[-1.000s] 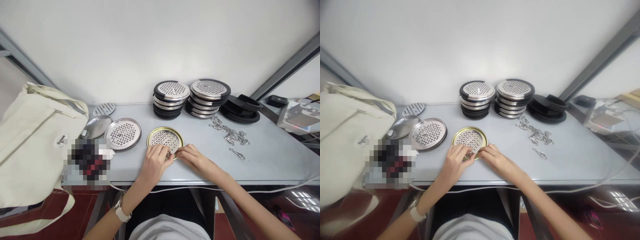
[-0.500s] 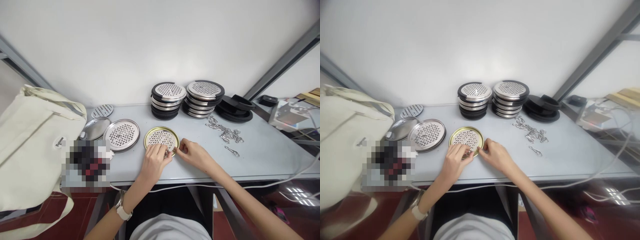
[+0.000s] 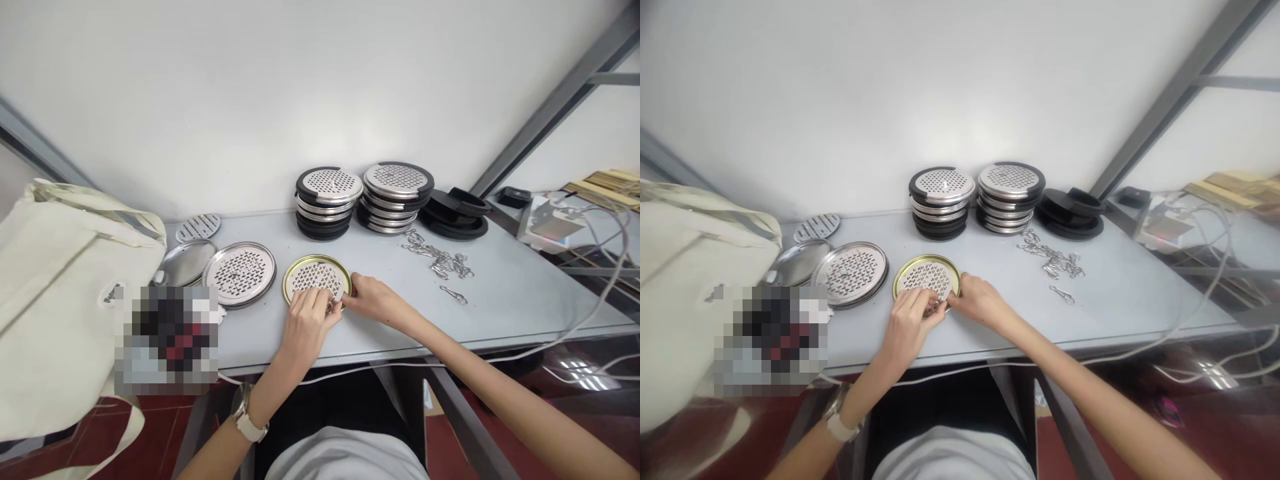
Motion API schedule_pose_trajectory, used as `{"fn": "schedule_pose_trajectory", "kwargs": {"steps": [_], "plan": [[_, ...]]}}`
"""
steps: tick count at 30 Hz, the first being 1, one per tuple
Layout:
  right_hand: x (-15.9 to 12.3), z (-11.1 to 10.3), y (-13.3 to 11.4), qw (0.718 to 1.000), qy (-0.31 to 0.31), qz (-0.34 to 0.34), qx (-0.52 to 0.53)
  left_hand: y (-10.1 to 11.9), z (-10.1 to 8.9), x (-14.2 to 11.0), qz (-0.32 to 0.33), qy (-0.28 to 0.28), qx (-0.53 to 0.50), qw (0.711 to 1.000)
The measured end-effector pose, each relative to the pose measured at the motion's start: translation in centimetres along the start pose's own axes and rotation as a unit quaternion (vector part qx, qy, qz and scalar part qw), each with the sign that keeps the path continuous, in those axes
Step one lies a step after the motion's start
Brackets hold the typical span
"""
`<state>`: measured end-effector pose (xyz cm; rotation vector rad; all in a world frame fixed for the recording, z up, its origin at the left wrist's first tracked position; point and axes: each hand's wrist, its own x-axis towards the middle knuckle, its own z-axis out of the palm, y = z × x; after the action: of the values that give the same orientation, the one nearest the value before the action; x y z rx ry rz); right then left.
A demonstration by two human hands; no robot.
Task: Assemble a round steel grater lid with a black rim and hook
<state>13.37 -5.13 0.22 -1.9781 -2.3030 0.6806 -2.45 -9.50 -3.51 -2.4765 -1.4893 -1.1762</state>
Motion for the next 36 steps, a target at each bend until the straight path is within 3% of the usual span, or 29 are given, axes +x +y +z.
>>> {"fn": "schedule_pose_trajectory", "kwargs": {"steps": [13,24,30,36], "plan": [[-0.2,0.7,0.0,1.0,0.016,-0.018,-0.009,0.3,0.0,0.1,0.012,-0.003,0.003,1.0],[-0.2,0.2,-0.3,1.0,-0.023,-0.005,0.017,0.5,-0.1,0.1,0.017,-0.004,-0.01,1.0],[-0.3,0.2,0.4,0.998,-0.014,-0.021,0.049,0.2,-0.1,0.0,0.02,-0.006,-0.025,0.999],[-0.3,-1.0,2.7,0.981,-0.093,-0.09,0.145,0.2,-0.2,0.0,0.024,-0.029,-0.02,0.999]]}}
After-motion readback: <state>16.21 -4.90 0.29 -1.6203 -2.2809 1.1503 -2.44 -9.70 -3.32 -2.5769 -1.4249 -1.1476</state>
